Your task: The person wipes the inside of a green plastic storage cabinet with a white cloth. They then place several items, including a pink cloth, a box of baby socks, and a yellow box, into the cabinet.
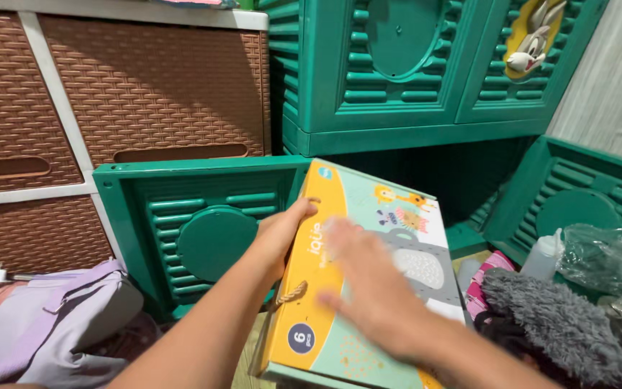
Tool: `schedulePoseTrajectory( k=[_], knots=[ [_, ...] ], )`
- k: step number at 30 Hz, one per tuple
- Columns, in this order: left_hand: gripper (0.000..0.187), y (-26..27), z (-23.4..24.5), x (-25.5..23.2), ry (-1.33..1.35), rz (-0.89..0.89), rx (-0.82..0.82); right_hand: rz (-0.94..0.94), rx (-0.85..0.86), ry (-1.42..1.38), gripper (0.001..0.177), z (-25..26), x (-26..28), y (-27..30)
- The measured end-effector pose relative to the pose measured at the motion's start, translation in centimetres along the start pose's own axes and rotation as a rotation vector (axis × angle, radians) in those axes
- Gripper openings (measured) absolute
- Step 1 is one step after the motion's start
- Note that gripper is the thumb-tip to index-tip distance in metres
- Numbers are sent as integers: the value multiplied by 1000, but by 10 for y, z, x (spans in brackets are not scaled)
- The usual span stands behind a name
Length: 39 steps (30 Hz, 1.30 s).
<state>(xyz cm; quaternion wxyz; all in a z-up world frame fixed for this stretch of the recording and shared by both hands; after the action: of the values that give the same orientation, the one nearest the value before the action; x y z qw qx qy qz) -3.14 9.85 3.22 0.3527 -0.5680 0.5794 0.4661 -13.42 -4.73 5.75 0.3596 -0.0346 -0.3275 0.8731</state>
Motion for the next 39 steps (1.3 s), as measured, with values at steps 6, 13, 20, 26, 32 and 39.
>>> schedulePoseTrajectory(
  k=[6, 13, 20, 26, 32, 39],
  knots=[
    [50, -3, 33, 33, -54, 139, 1, 13, 193, 162, 82, -21, -35, 25],
    [52, 5, 43, 51, -333, 246, 23, -468, 178, 352, 83, -18, -176, -4],
    [56, 5, 43, 54, -344, 297, 48, -85, 265, 45, 83, -62, -26, -31],
    [58, -3, 50, 76, -134, 389, 117, -156, 409, 124, 79, -44, -64, 16],
    [54, -2, 51, 74, -96, 390, 80, -429, 298, 327, 81, -30, -152, 1],
    [54, 0, 44, 69, -36, 395, 221, 90, 463, -120, 86, -62, 30, 6]
  ],
)
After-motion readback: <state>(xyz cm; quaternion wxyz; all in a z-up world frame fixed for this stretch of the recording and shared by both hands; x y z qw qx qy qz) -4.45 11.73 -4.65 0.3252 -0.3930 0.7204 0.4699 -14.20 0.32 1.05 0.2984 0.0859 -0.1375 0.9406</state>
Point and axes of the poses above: each hand's wrist, its own y-axis away from the middle knuckle, its own z-axis out of the back of the hand, x = y × z, the point moved 8 cm from there along -y, towards the middle knuckle, and after that the axes turned 7 degrees about -x, right-handed, at the moved point
